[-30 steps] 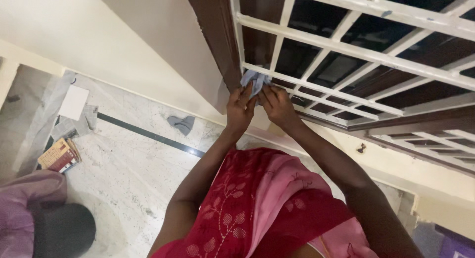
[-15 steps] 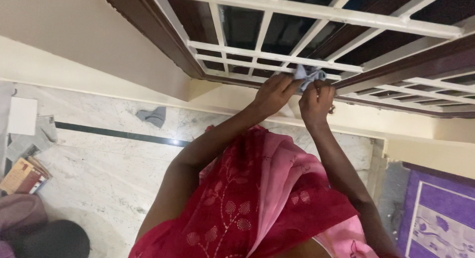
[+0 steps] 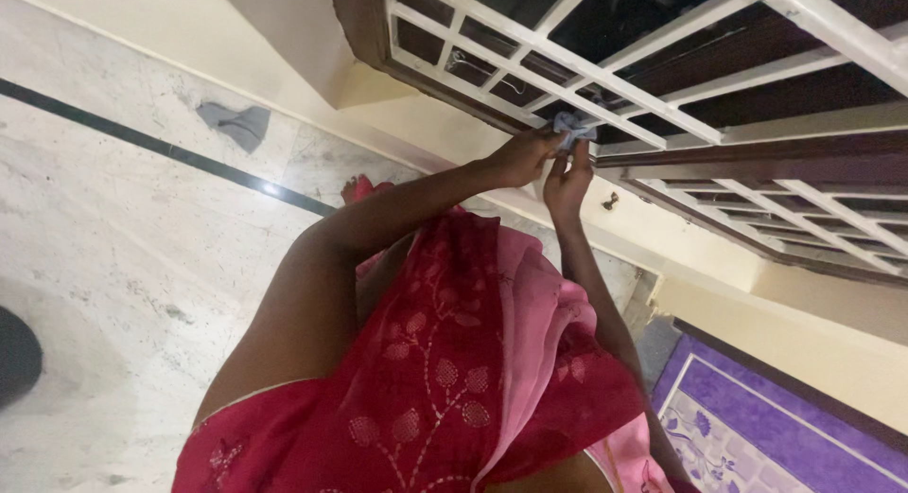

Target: The person cleans a window grill using a cloth, wiping the metal bars and the frame.

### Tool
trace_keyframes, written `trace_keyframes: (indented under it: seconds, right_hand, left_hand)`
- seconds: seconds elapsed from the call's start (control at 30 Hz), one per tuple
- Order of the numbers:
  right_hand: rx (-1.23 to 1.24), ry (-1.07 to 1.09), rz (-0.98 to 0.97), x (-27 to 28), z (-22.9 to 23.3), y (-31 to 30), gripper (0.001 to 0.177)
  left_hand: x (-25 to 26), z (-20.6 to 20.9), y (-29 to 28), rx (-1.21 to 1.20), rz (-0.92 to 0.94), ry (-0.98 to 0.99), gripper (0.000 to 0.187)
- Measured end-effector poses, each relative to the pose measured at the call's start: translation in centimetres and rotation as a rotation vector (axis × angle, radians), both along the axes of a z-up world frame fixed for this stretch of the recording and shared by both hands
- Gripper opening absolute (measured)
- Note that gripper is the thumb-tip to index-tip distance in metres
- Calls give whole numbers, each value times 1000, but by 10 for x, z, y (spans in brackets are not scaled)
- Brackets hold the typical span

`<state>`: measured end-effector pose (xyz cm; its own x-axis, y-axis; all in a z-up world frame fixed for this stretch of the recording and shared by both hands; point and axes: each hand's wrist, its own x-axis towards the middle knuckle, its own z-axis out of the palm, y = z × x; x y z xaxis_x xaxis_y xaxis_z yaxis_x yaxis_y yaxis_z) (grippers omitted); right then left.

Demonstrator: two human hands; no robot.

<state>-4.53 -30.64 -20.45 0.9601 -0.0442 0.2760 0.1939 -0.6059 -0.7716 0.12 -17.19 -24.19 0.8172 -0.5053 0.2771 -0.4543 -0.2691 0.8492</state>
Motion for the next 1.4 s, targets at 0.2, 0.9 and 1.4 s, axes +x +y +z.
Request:
trace_keyframes:
  seconds: [0.2,0.9,1.4]
  right_hand:
    - [58,-177,-79,-29,20,35,23]
    - [-55,-150,24,5,35,76,10]
    - [73,-217,198,28,9,122,13]
  left_hand:
    - [-15,26,28,98,65,8,41]
    - [-23,57,95,11,341,-147,43]
    - [-12,45,139,37,586,-311,27]
